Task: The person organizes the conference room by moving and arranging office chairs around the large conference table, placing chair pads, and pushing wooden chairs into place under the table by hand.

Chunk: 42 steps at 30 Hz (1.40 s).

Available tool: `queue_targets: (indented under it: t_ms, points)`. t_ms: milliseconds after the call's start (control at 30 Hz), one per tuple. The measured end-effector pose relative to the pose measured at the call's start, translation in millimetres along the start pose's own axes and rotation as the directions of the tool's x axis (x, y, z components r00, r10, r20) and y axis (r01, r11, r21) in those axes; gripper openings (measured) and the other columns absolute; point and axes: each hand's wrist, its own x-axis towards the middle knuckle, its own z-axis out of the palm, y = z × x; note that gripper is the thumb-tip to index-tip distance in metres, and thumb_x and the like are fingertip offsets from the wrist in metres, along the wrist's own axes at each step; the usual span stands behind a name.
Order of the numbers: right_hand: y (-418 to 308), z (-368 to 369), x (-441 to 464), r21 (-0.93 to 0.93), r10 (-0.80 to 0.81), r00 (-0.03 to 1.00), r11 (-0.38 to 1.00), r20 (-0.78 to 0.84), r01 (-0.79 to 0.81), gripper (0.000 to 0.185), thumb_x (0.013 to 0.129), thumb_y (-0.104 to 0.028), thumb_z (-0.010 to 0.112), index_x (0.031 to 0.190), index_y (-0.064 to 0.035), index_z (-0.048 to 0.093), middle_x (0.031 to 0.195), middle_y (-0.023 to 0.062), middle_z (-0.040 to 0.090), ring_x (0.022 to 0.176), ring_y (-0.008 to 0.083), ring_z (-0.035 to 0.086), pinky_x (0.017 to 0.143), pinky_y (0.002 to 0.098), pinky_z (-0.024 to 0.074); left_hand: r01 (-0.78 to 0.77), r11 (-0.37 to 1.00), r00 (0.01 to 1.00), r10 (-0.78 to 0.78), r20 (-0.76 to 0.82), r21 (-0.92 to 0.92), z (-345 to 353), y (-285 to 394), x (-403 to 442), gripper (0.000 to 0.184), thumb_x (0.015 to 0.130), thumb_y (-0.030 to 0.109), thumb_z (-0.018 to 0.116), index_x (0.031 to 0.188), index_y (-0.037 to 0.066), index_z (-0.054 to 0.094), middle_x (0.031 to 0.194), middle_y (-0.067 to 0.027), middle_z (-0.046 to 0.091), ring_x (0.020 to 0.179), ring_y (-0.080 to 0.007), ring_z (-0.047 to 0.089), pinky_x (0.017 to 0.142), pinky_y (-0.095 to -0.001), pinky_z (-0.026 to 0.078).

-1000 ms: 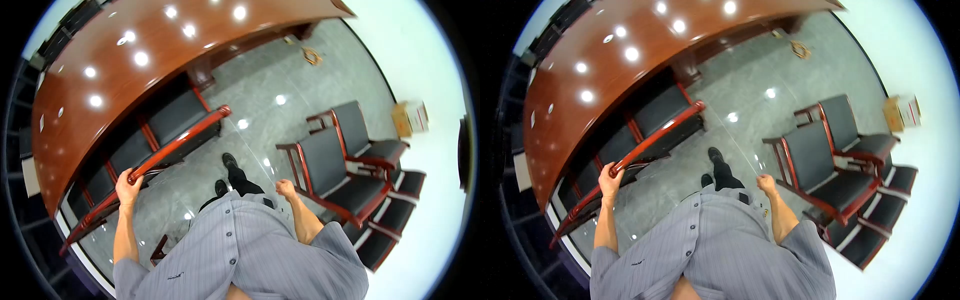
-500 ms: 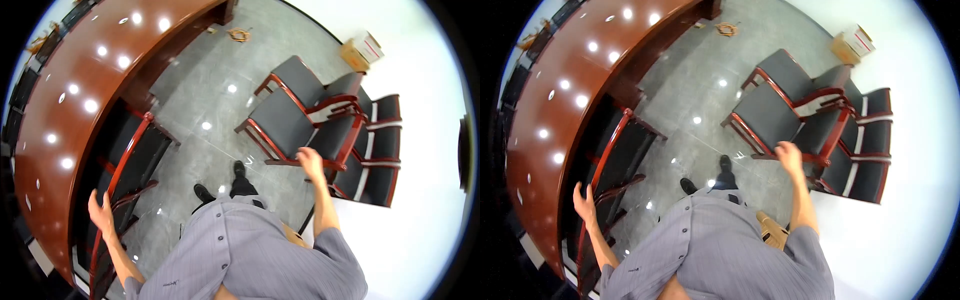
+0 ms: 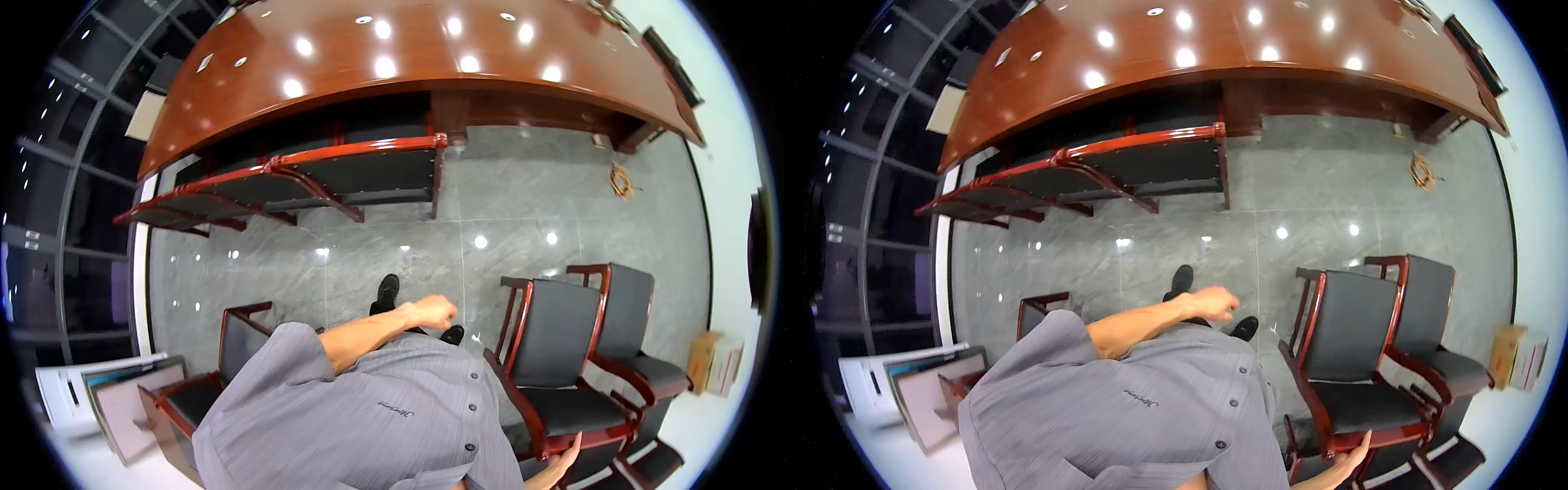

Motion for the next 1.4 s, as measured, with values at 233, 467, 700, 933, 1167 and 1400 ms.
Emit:
queue_targets:
  t_ms: [233, 467, 700, 933, 1167, 1400]
  points:
    - [-5, 58, -28, 0.136, 0.135, 0.984, 0.984, -0.117, -0.119, 0.053, 0.085, -0.029, 0.061, 0.129, -0.0004, 0.056, 0.125, 0.0151, 0.062, 0.112, 0.0353, 0.059, 0.095, 0.0538, 0.0482, 0.027, 0.995, 0.992, -0.038, -0.118, -0.094, 28, 46, 0, 0.028, 0.077, 0.024, 0.069, 0.095, 0.003, 0.069, 0.092, -0.0202, 0.07, 0.09, -0.0409, 0.066, 0.077, -0.0502, 0.051]
    - [10, 129, -14, 0.197, 0.027, 0.998, 0.98, -0.06, -0.014, 0.04, 0.081, -0.019, 0.061, 0.116, 0.001, 0.061, 0.117, 0.0142, 0.063, 0.107, 0.0338, 0.06, 0.097, 0.0509, 0.0466, -0.369, 0.913, 0.928, 0.372, -0.019, -0.173, 13, 164, 47, 0.066, 0.076, 0.04, 0.076, 0.125, -0.001, 0.059, 0.127, -0.0233, 0.06, 0.119, -0.0388, 0.056, 0.1, -0.0468, 0.046]
    - [59, 246, -66, 0.165, 0.125, 0.977, 0.974, 0.174, -0.154, 0.037, 0.089, -0.02, 0.062, 0.114, 0.0057, 0.054, 0.114, 0.0166, 0.06, 0.103, 0.0306, 0.06, 0.092, 0.0451, 0.0537, -0.408, 0.911, 0.911, 0.402, -0.088, -0.062, 44, 193, 65, 0.057, 0.068, 0.028, 0.079, 0.116, 0.003, 0.061, 0.111, -0.0142, 0.063, 0.108, -0.0342, 0.057, 0.09, -0.0461, 0.049]
    - [44, 231, -56, 0.398, 0.17, 0.91, 0.858, 0.377, -0.325, 0.071, 0.088, -0.045, 0.073, 0.128, 0.0088, 0.05, 0.129, 0.0221, 0.057, 0.119, 0.0348, 0.056, 0.105, 0.0505, 0.0466, -0.579, 0.799, 0.749, 0.6, -0.28, 0.162, 6, 162, 52, 0.023, 0.07, 0.023, 0.073, 0.084, 0.008, 0.062, 0.089, -0.0117, 0.066, 0.091, -0.0349, 0.063, 0.075, -0.0494, 0.051]
    - [9, 184, 2, 0.349, 0.038, 0.999, 0.936, 0.032, -0.046, 0.044, 0.083, -0.02, 0.068, 0.116, 0.0073, 0.058, 0.118, 0.0219, 0.063, 0.109, 0.0396, 0.06, 0.096, 0.0522, 0.0494, -0.615, 0.787, 0.765, 0.581, -0.279, -0.047, -4, 159, 62, 0.019, 0.073, 0.006, 0.068, 0.086, 0.001, 0.056, 0.091, -0.0165, 0.059, 0.092, -0.0376, 0.058, 0.079, -0.0472, 0.048]
    - [0, 287, -26, 0.49, 0.051, 0.992, 0.866, 0.112, -0.1, 0.027, 0.078, -0.008, 0.063, 0.101, 0.0068, 0.059, 0.104, 0.0228, 0.065, 0.101, 0.0395, 0.063, 0.094, 0.0575, 0.0525, -0.667, 0.745, 0.727, 0.648, -0.229, -0.011, -126, 127, 88, 0.028, 0.064, -0.005, 0.065, 0.09, 0.0, 0.055, 0.09, -0.0177, 0.059, 0.09, -0.0417, 0.06, 0.075, -0.0492, 0.048]
